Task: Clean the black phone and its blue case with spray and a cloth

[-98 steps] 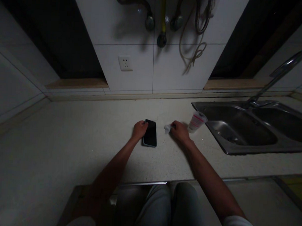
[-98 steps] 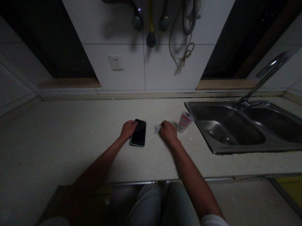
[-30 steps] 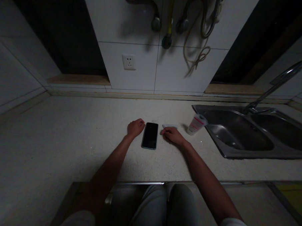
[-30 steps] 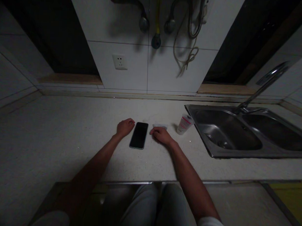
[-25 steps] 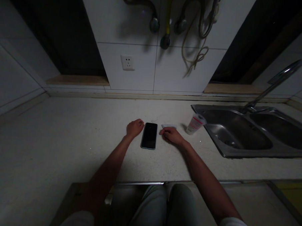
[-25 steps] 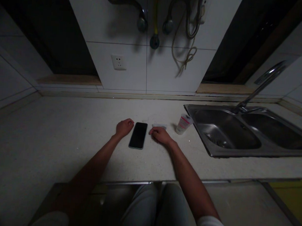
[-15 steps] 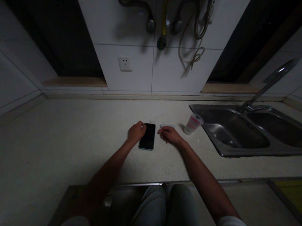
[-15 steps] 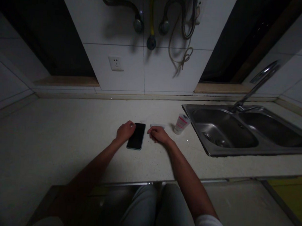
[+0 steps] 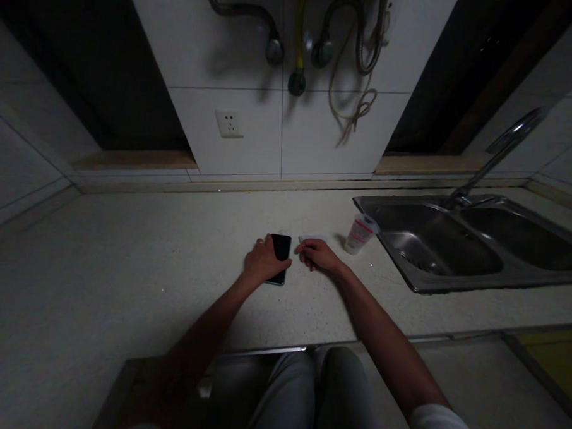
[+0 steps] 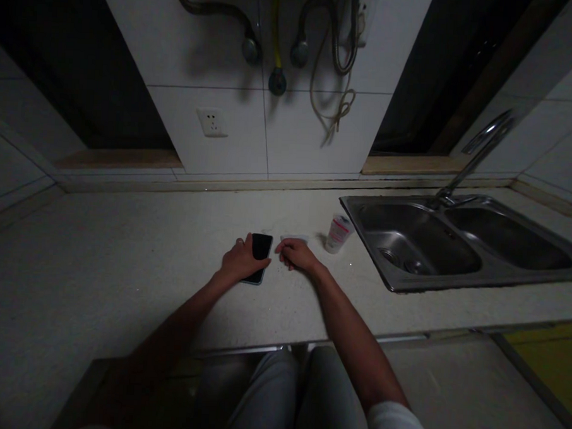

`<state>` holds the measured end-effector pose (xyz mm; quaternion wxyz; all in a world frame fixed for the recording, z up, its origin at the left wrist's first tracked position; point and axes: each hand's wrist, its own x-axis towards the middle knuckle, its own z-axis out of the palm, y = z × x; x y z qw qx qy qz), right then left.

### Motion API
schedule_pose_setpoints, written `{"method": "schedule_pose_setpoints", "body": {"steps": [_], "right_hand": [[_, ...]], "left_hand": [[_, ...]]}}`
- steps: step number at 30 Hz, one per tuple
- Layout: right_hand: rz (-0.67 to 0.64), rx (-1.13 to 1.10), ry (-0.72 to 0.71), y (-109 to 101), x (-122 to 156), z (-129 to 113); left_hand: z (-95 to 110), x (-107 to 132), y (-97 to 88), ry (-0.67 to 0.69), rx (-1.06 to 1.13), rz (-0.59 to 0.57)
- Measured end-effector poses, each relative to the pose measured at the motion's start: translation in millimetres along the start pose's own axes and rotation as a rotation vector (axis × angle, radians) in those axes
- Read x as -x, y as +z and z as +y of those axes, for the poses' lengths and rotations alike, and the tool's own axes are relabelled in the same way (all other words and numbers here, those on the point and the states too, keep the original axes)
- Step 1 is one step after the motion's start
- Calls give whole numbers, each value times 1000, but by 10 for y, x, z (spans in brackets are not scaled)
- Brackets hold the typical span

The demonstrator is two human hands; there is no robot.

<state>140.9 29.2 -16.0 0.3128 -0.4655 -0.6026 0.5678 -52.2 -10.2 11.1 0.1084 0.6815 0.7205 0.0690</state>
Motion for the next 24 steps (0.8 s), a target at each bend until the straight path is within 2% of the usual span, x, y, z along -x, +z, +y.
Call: {"method": "schedule_pose_setpoints", "body": {"steps": [6, 8, 10, 11, 14, 19, 22, 24], "right_hand": [[8, 13, -9, 15, 14, -5], [10, 13, -14, 19, 18, -4], [9, 14, -20, 21, 20, -2], [8, 15, -23, 21, 20, 0], [11, 19, -29, 18, 17, 8], [14, 13, -27, 20, -2, 36], [16, 7, -31, 19, -13, 53], [14, 6, -34, 17, -16, 61]], "left_hand": [[-85, -69, -13, 9, 107, 45], [-124, -103, -28, 17, 237, 70], [-157, -151, -41, 15, 499, 77], [-170, -178, -45, 5, 683, 52], [-202, -256, -41, -90, 1213, -122], [-237, -305, -26, -327, 1735, -310], [-232, -291, -29, -296, 2032, -441], [-229, -288, -30, -254, 2123, -501]]}}
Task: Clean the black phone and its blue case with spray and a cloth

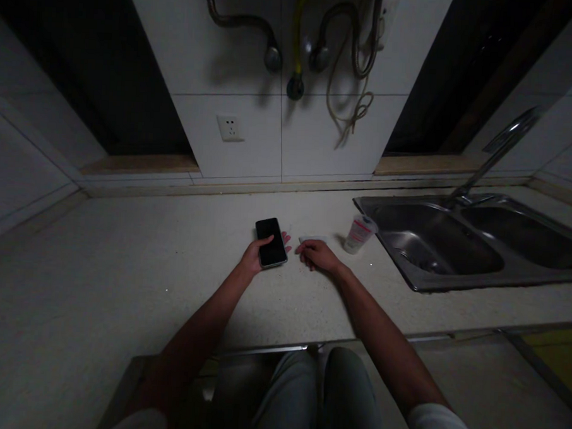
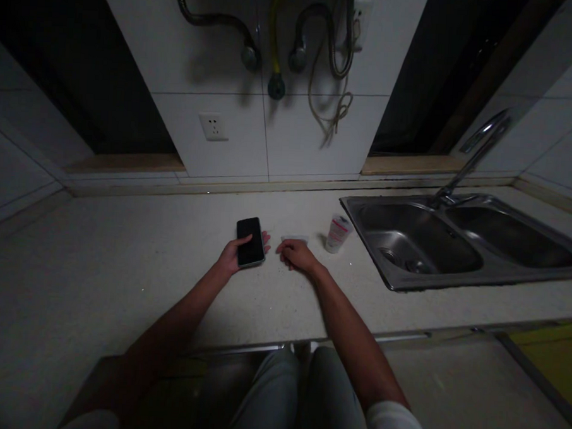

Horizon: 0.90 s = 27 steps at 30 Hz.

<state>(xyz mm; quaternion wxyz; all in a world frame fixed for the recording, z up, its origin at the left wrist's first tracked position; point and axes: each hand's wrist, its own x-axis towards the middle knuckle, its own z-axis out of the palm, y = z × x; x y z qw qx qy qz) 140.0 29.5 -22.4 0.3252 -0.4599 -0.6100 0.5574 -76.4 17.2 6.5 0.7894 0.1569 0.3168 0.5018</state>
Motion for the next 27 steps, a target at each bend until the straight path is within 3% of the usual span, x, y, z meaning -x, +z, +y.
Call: {"method": "schedule_pose_setpoints", "body": {"steps": [5, 8, 13, 27], "right_hand": [[2, 1, -5, -4, 0, 5], [2, 1, -7, -6, 0, 4], [-9, -3, -8, -8, 1, -3], [-17, 17, -4, -33, -24, 31]], "left_hand": [[17, -18, -40, -122, -44, -81], [5, -26, -55, -129, -101, -123], [-63, -34, -38, -165, -175, -58], [-243, -87, 11, -146, 8, -110]]}}
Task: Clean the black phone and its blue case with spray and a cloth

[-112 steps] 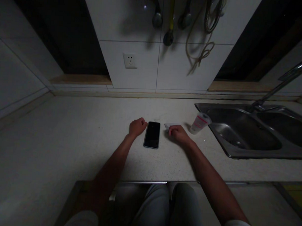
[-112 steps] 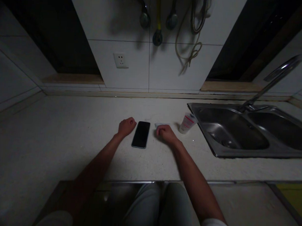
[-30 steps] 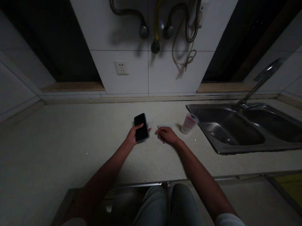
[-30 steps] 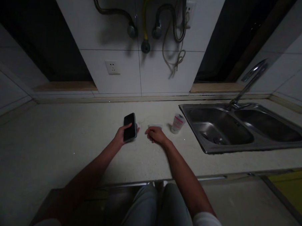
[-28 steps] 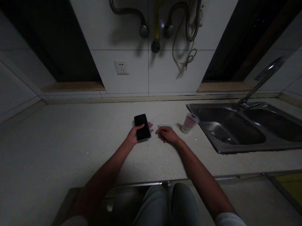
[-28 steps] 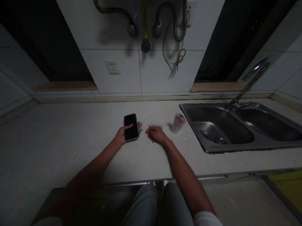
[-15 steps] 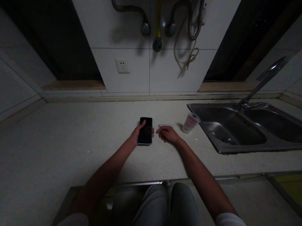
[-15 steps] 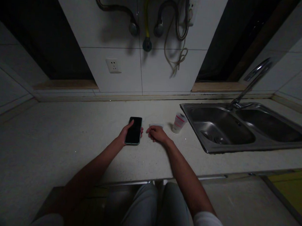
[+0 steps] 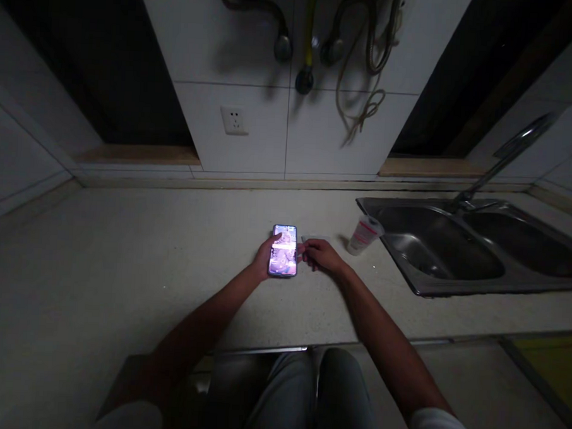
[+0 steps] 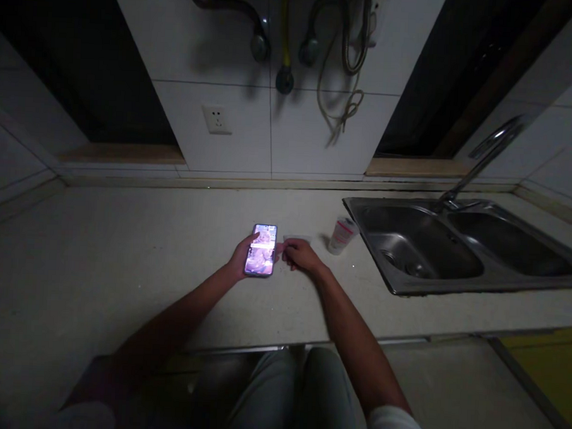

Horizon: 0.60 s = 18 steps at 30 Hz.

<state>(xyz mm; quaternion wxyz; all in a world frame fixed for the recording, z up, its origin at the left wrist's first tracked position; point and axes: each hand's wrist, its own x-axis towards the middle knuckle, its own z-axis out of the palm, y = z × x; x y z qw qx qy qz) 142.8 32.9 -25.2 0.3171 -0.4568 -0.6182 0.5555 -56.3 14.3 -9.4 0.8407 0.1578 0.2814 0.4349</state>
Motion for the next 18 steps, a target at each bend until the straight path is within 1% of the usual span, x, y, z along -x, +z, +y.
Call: {"method": "schedule_pose_setpoints", "body": {"steps": [9, 11, 15, 18], "right_hand": [[3, -14, 25, -8, 2, -30], [-3, -20, 30, -11, 4, -39], [-15, -35, 27, -20, 8, -50], [-21, -57, 34, -26, 7, -45]], "left_hand": [[7, -35, -102, 5, -18, -105], [8, -42, -99, 11, -25, -86], [26, -33, -71, 44, -14, -11], [59, -13, -53, 68, 22, -2]]}}
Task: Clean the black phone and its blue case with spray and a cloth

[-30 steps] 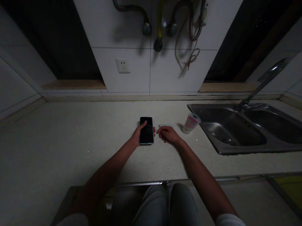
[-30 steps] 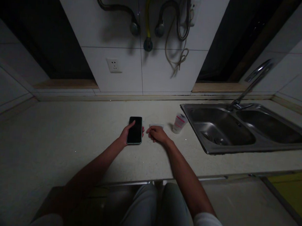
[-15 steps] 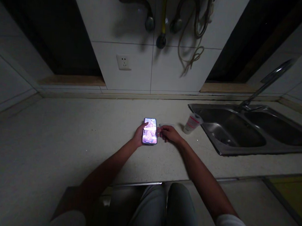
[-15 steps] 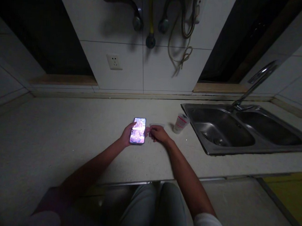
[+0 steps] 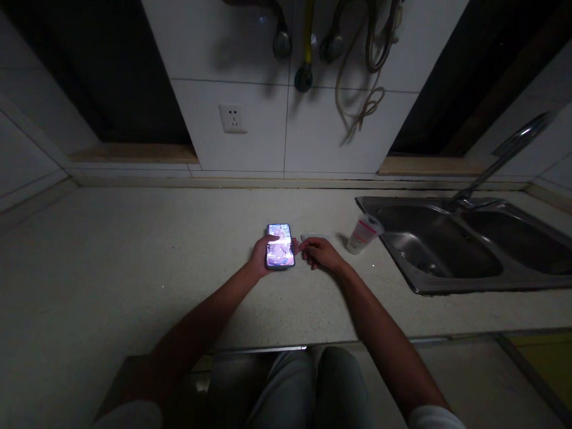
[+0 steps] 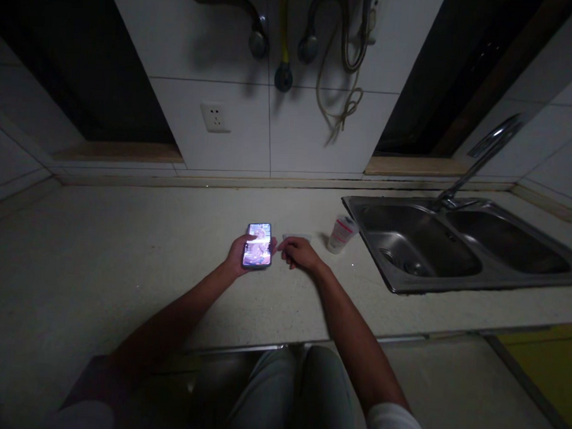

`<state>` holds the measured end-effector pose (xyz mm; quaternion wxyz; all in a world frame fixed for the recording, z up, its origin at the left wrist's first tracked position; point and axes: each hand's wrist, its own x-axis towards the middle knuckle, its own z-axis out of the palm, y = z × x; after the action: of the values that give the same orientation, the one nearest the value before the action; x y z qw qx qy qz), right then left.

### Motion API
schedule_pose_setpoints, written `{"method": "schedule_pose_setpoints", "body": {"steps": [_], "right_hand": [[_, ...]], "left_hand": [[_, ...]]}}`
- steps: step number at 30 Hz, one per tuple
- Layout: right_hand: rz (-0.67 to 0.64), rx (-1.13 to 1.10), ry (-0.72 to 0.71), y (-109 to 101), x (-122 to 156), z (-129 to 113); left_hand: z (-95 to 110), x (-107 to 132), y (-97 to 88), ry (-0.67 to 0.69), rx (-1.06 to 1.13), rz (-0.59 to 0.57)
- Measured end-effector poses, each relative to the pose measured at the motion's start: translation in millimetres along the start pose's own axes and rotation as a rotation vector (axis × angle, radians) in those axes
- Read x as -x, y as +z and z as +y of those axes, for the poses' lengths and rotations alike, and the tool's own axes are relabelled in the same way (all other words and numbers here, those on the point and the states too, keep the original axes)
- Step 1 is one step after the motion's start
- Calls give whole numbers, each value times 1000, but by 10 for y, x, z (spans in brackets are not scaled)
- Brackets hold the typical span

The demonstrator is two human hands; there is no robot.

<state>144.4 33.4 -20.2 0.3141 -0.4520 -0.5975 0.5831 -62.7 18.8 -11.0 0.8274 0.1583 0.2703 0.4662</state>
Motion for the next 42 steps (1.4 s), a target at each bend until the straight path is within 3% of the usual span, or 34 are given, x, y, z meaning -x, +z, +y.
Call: {"method": "schedule_pose_setpoints", "body": {"steps": [6, 11, 18, 23, 29, 32, 37, 42], "right_hand": [[4, -8, 7, -1, -7, 14], [16, 5, 10, 13, 5, -7], [2, -163, 13, 27, 48, -101], [-89, -287, -25, 102, 82, -150], [-288, -158, 7, 245, 141, -138], [-309, -162, 19, 268, 136, -123], [-221, -247, -38, 284, 87, -86], [-178, -47, -93, 321, 126, -83]], "left_hand": [[42, 22, 26, -28, -9, -13], [17, 26, 47, 60, 16, 8], [-9, -25, 48, 68, 76, 47], [-4, 3, 56, -40, 98, -49], [17, 22, 30, -37, 88, -54], [28, 26, 29, -55, 75, -76], [4, 27, 53, 46, 42, 29], [-48, -1, 49, 133, -13, 178]]}}
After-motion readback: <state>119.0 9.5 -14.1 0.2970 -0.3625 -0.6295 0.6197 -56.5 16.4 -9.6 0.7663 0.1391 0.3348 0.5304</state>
